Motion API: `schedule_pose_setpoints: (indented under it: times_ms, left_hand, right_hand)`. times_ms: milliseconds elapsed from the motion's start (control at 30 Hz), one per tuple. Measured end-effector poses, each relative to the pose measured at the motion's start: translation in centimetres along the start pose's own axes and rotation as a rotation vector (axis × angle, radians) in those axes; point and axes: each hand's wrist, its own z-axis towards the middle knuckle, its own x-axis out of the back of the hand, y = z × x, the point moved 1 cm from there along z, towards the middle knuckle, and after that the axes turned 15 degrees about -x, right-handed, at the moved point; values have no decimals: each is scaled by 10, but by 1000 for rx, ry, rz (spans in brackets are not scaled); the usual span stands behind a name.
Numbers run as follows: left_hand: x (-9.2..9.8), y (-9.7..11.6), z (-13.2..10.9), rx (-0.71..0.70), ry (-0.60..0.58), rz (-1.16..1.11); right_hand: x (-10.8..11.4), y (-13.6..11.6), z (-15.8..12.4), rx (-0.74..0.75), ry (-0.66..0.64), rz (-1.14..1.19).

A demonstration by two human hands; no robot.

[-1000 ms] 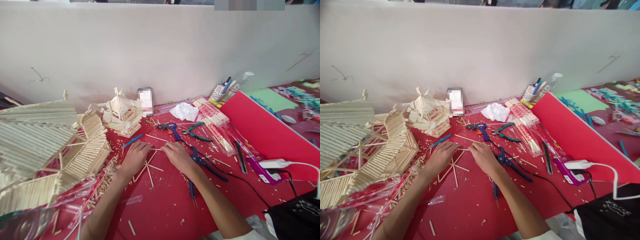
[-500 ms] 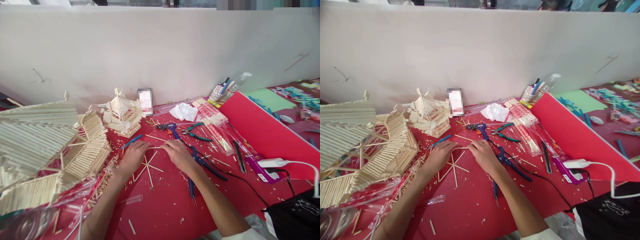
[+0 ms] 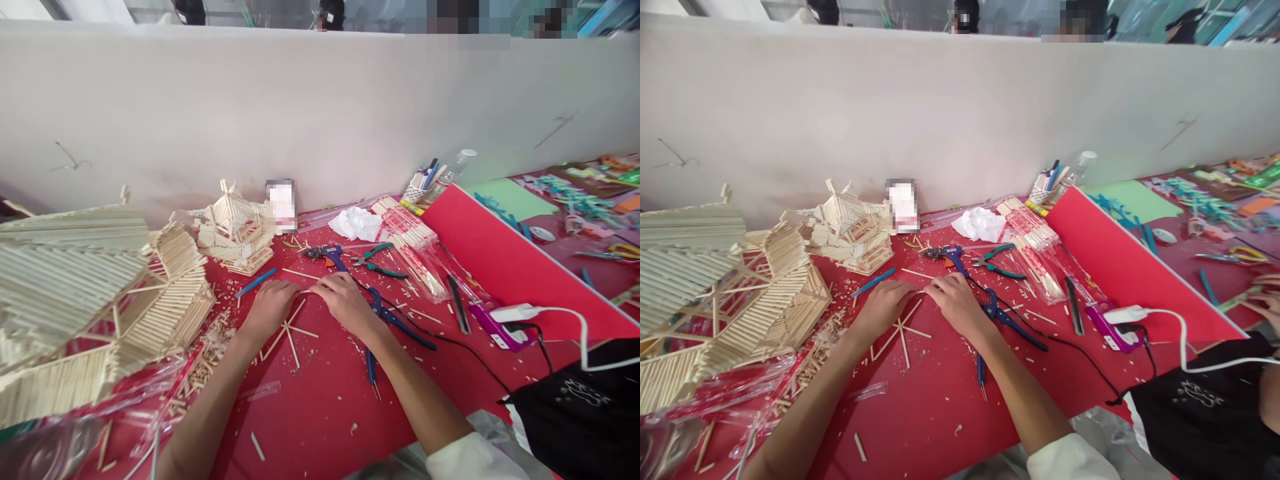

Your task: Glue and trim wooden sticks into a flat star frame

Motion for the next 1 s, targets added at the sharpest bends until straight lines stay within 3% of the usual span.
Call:
schedule_pose_setpoints:
  times_ms: [200, 333, 467, 567, 833, 1000]
  left_hand:
    - [-2, -4, -1, 8, 1, -11]
    - [-4, -6, -2, 32, 0, -18]
    - [-6, -8, -2, 48, 13, -48]
    - [-7, -11, -2, 56, 37, -84]
    - [-7, -17, -2, 70, 101, -134]
    - [-8, -21, -3, 93, 146, -168]
  right_hand:
    - [9, -1, 5, -23, 87, 38]
    - [35, 9, -12, -277, 115, 11]
    - [48, 19, -53, -683, -107, -255]
    - [46, 15, -80, -821, -237, -385]
    - [49, 2, -85, -844, -348, -428]
    - [52, -11, -72, -667, -360, -108]
